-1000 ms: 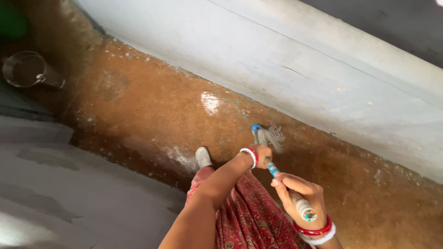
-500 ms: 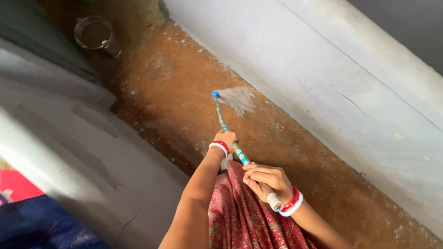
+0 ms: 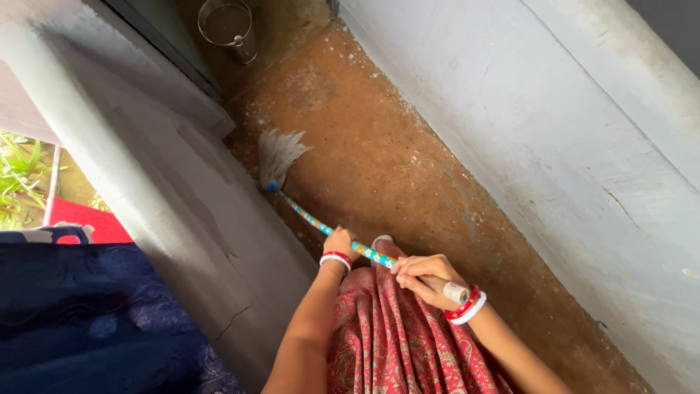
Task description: The person mops a floor using a mop. They move the mop across the floor in a narrow space, reaching along the walls and into the corners.
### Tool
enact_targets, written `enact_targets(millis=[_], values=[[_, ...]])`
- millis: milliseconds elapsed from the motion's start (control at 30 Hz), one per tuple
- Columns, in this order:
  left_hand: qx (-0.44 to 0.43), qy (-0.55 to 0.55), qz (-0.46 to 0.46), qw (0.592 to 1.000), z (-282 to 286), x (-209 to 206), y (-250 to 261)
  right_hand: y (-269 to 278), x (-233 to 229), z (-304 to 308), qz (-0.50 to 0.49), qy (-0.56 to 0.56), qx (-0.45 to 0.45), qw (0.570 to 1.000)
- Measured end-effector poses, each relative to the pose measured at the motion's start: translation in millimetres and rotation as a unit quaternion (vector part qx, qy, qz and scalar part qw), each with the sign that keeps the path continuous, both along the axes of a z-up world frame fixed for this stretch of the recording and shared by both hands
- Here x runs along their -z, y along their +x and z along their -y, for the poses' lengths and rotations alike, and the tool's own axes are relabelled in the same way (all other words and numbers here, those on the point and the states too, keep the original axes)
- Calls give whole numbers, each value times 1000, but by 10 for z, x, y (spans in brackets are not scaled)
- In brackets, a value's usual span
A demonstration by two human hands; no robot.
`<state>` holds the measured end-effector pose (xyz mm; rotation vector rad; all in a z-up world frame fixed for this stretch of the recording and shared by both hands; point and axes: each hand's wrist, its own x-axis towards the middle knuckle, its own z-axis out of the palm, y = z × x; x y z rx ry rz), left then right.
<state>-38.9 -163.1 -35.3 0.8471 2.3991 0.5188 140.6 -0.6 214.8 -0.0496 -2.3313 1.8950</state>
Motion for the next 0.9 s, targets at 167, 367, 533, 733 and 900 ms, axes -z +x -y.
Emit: enact_targets(millis=[167, 367, 533, 733, 900], values=[[0, 122, 0, 993, -244, 286, 386, 171, -260, -172, -5, 18, -21, 1000], [74, 208, -11, 975, -1239, 447, 827, 723, -667, -409, 28, 120, 107, 987], [198, 115, 74, 971, -2111, 199, 1718, 1411, -1007, -534, 97, 148, 236, 956], [391, 123, 141, 901, -2471, -437, 2711, 2066, -1445, -519, 176, 236, 284, 913], [506, 147, 176, 832, -2515, -648, 2812, 2034, -1668, -550, 219, 269, 282, 895]])
